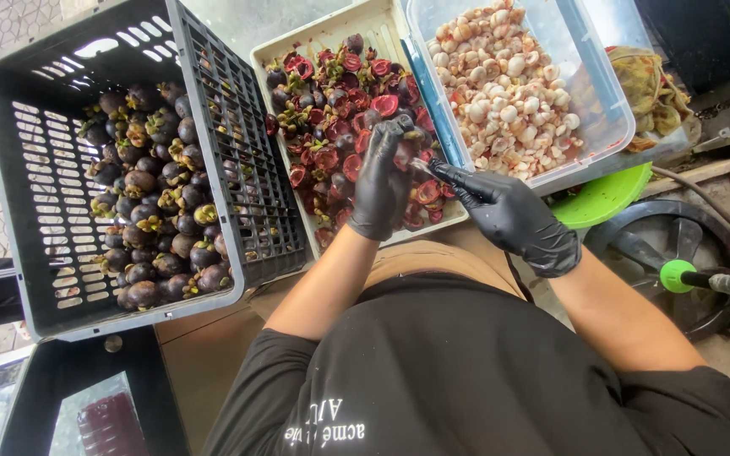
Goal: Peeling mangosteens with a small knife and placing the fruit segments into a plastic container.
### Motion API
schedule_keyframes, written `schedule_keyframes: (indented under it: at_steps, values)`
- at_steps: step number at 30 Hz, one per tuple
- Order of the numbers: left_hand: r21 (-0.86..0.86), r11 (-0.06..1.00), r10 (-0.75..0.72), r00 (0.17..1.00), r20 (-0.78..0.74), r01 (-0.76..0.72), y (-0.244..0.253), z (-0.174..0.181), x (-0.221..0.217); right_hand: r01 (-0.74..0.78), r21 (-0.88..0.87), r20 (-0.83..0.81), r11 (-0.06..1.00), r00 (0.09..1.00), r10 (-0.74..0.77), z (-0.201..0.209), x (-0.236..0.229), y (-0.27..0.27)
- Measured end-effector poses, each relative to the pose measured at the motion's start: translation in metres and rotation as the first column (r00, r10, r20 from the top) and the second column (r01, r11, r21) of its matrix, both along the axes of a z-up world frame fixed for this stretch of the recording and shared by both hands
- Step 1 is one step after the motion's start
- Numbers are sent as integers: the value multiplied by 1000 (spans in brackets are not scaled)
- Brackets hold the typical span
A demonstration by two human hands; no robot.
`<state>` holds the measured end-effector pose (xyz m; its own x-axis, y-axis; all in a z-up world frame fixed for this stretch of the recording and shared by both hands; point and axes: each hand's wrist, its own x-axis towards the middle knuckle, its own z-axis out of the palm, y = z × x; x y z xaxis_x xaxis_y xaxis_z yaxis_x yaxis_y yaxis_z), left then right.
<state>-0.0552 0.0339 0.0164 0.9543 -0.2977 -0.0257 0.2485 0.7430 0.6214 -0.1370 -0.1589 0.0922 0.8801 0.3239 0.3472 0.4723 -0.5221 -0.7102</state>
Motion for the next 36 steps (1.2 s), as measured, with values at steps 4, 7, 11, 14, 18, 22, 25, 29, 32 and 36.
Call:
schedule_keyframes:
  at_steps: [4,7,11,14,18,22,25,29,32,36]
  values:
    - [-130,991,-24,996,-80,13,-4,-8,4,158,69,-508,985,856,-102,-16,5,4]
    - [-201,980,-18,998,-68,4,-12,-21,11,268,307,-699,913,715,24,-42,10,2]
    - [-301,953,-62,989,-137,18,-27,-30,18,245,422,-541,873,841,25,-74,8,-8]
    - [-255,962,-132,983,-127,97,-41,-29,24,210,431,-481,877,876,27,-48,8,-13]
    - [-323,936,-198,967,-160,138,-65,-54,35,438,718,-677,542,621,395,-76,-4,-47]
    - [261,965,-31,992,123,-2,-93,-51,50,660,744,-549,101,519,656,-82,-12,-64]
    - [-246,963,-173,948,-267,107,-105,-59,56,637,723,-680,267,591,434,-79,-15,-72]
    - [-220,967,-169,967,-188,126,-116,-69,57,656,531,-792,536,610,38,-53,-18,-57]
    - [-209,969,-157,983,-99,134,-119,-101,59,597,683,-729,421,593,343,-63,-16,-51]
    - [-180,978,-116,992,-52,104,-105,-77,54,637,737,-658,225,602,452,-105,-16,-63]
